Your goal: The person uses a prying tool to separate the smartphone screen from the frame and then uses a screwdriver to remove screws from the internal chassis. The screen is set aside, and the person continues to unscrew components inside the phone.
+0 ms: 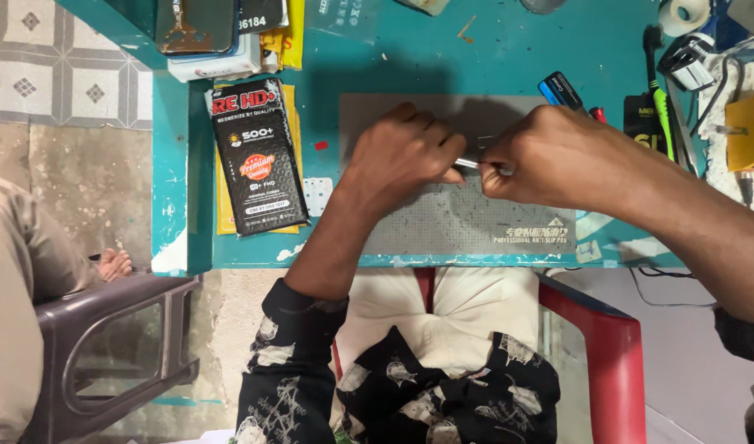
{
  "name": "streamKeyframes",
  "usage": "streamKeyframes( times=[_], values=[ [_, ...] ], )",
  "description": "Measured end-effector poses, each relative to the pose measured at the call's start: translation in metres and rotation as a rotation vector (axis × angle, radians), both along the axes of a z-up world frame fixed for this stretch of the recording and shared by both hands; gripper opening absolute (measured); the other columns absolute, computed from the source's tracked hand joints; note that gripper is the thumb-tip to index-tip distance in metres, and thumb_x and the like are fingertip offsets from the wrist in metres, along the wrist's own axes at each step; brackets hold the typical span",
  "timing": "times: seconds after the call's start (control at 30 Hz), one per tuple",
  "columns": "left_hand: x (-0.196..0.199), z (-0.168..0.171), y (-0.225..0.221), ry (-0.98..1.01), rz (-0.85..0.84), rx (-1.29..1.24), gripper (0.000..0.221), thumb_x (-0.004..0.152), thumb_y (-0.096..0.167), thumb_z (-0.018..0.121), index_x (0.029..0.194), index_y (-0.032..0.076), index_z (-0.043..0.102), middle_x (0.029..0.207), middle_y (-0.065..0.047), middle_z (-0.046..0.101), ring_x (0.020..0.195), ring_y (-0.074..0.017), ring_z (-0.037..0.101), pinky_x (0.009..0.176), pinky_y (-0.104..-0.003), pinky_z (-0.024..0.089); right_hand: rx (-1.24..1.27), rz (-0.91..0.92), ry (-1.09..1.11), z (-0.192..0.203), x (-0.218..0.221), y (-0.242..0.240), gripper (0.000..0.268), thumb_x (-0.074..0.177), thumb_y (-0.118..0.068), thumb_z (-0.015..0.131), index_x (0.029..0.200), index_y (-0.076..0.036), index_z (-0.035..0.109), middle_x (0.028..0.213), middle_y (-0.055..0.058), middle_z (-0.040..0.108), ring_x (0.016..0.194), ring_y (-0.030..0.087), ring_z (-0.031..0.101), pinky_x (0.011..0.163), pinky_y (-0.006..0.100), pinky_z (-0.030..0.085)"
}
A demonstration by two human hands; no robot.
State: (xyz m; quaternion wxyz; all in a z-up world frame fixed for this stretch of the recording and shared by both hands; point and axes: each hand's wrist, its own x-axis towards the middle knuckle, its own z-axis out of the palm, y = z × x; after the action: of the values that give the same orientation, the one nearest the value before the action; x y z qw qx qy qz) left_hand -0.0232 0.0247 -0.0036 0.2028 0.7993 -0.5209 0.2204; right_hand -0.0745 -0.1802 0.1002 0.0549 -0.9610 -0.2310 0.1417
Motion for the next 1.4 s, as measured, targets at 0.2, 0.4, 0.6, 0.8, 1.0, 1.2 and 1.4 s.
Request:
streamKeyframes(
  times=[0.2,0.4,0.6,0.8,1.0,1.2,1.4],
  values=[
    [0.006,0.009,0.012,0.121,-0.016,-0.105,0.049,0.068,0.053,0.081,0.086,0.009,0.069,0.079,-0.007,0.07,0.08,-0.0279,0.07,0.08,-0.044,0.053,0.109,0.021,-0.054,0.001,-0.002,0.003,0.008,0.075,-0.01,0.067,0.077,-0.006,0.073,0.063,0.019,0.063,0.058,0.036,0.064,0.061,0.047,0.055],
    [0.029,0.005,0.048,0.659,0.161,-0.023,0.043,0.062,0.03,0.093,0.096,0.01,0.077,0.086,-0.013,0.075,0.081,-0.034,0.07,0.069,-0.044,0.053,0.013,-0.095,0.001,0.001,0.002,0.002,0.007,0.076,-0.01,0.067,0.077,-0.008,0.073,0.061,0.018,0.062,0.054,0.035,0.06,0.059,0.046,0.053],
    [0.037,-0.008,0.048,0.78,0.023,-0.106,0.034,0.068,0.015,0.091,0.094,0.004,0.072,0.089,-0.015,0.073,0.083,-0.0352,0.07,0.073,-0.043,0.054,-0.033,-0.056,0.022,0.006,0.004,0.006,0.007,0.077,-0.011,0.068,0.073,-0.007,0.066,0.057,0.019,0.056,0.054,0.037,0.054,0.059,0.046,0.052],
    [0.038,-0.011,0.048,0.697,-0.051,-0.148,0.03,0.067,0.013,0.091,0.088,0.004,0.071,0.083,-0.013,0.073,0.081,-0.0347,0.068,0.071,-0.044,0.053,-0.078,-0.047,0.042,0.01,0.008,0.012,0.008,0.079,-0.012,0.068,0.072,-0.006,0.068,0.058,0.02,0.056,0.054,0.036,0.057,0.062,0.046,0.054],
    [0.037,-0.009,0.047,0.7,-0.059,-0.154,0.028,0.067,0.011,0.09,0.088,0.005,0.073,0.082,-0.012,0.073,0.081,-0.0335,0.069,0.072,-0.043,0.054,-0.058,-0.098,0.073,0.016,0.012,0.026,0.008,0.079,-0.015,0.07,0.073,-0.011,0.074,0.058,0.015,0.065,0.055,0.033,0.065,0.062,0.047,0.056],
    [0.037,-0.008,0.048,0.634,-0.07,-0.161,0.027,0.068,0.009,0.09,0.089,0.006,0.074,0.085,-0.013,0.073,0.084,-0.0356,0.069,0.074,-0.045,0.054,-0.086,-0.076,0.054,0.021,0.016,0.04,0.009,0.079,-0.015,0.07,0.071,-0.012,0.074,0.058,0.013,0.065,0.054,0.03,0.065,0.062,0.047,0.056],
    [0.033,-0.008,0.047,0.659,-0.016,-0.154,0.03,0.067,0.008,0.09,0.092,0.004,0.074,0.087,-0.014,0.074,0.087,-0.0368,0.069,0.077,-0.046,0.054,-0.145,-0.115,0.079,0.018,0.023,0.05,0.013,0.083,-0.017,0.068,0.073,-0.011,0.073,0.057,0.015,0.064,0.053,0.029,0.066,0.059,0.046,0.057]
  ],
)
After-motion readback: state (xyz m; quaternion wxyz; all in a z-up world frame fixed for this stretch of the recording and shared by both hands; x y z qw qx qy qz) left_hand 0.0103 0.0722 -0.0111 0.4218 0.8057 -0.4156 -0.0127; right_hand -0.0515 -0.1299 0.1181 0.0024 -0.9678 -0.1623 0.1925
